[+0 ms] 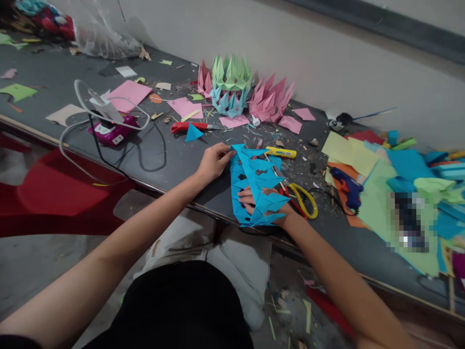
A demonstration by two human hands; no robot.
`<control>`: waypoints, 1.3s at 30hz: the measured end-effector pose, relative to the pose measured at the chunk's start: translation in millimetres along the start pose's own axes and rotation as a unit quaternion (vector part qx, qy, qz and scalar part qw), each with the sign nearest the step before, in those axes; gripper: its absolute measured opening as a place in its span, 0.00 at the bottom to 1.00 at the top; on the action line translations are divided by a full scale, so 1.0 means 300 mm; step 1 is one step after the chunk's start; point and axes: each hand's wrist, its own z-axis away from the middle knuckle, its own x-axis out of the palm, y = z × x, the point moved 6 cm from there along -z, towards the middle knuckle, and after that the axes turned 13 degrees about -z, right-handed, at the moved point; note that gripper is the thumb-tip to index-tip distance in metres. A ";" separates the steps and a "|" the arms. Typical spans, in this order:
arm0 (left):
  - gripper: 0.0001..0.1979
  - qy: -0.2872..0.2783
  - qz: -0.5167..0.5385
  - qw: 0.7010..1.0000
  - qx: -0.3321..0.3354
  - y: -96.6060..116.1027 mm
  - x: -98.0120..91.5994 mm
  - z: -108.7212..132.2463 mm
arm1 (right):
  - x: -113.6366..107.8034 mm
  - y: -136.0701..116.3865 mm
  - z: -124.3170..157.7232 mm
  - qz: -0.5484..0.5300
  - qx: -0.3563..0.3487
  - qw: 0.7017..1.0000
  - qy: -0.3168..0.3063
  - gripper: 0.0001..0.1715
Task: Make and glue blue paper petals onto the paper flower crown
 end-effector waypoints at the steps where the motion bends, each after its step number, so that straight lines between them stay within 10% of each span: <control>1: 0.09 0.000 0.000 1.000 0.000 0.000 0.000 0.000 | 0.000 0.001 0.000 0.007 0.004 1.000 -0.002 0.13; 39: 0.09 0.012 -0.042 0.998 0.041 0.007 0.006 0.001 | 0.034 0.043 0.054 -0.022 0.019 0.999 -0.017 0.13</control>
